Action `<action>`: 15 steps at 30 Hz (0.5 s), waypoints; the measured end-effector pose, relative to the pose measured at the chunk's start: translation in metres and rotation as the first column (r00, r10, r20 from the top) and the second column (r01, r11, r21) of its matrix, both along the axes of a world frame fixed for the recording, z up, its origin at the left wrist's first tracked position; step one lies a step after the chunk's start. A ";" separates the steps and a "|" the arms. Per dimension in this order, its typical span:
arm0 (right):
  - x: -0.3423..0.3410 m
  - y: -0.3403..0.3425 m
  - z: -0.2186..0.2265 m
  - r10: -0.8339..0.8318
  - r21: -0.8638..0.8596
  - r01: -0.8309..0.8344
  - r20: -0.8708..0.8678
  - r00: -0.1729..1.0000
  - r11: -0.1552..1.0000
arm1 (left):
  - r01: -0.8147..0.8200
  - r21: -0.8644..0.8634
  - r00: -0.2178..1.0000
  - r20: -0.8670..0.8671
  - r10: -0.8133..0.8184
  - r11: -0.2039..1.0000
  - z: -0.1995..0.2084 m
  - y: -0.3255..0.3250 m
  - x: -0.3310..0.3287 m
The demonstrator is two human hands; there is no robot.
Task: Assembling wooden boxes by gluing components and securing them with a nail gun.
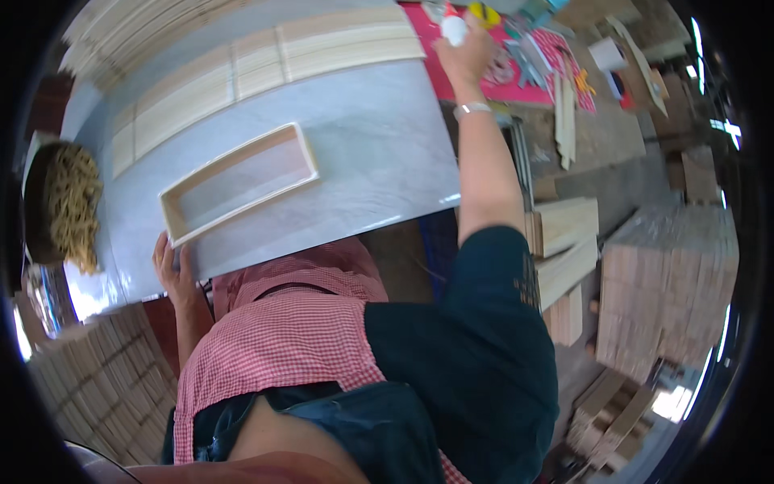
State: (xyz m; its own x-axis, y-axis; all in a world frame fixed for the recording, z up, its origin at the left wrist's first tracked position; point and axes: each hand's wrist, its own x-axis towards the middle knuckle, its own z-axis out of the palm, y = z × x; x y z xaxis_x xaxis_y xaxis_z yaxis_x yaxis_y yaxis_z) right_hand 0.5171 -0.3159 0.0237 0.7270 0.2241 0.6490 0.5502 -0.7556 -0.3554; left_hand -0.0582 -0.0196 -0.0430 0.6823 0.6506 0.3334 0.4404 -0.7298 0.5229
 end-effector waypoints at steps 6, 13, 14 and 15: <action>0.021 -0.022 -0.019 -0.212 -0.252 0.149 -0.248 0.945 0.956 | -0.083 -0.091 0.996 -0.026 0.081 0.992 -0.019 0.011 -0.015; -0.080 -0.193 0.045 -0.602 -0.279 0.538 -0.260 0.755 0.795 | -0.211 -0.069 0.974 -0.103 0.204 0.975 -0.015 0.009 -0.005; -0.089 -0.254 0.025 -0.673 -0.340 0.617 -0.068 0.737 0.710 | -0.189 -0.080 0.979 -0.093 0.181 0.979 -0.016 0.011 -0.002; -0.100 -0.283 0.023 -0.772 -0.375 0.679 -0.227 0.593 0.631 | -0.196 -0.074 0.978 -0.086 0.190 0.978 -0.019 0.012 -0.005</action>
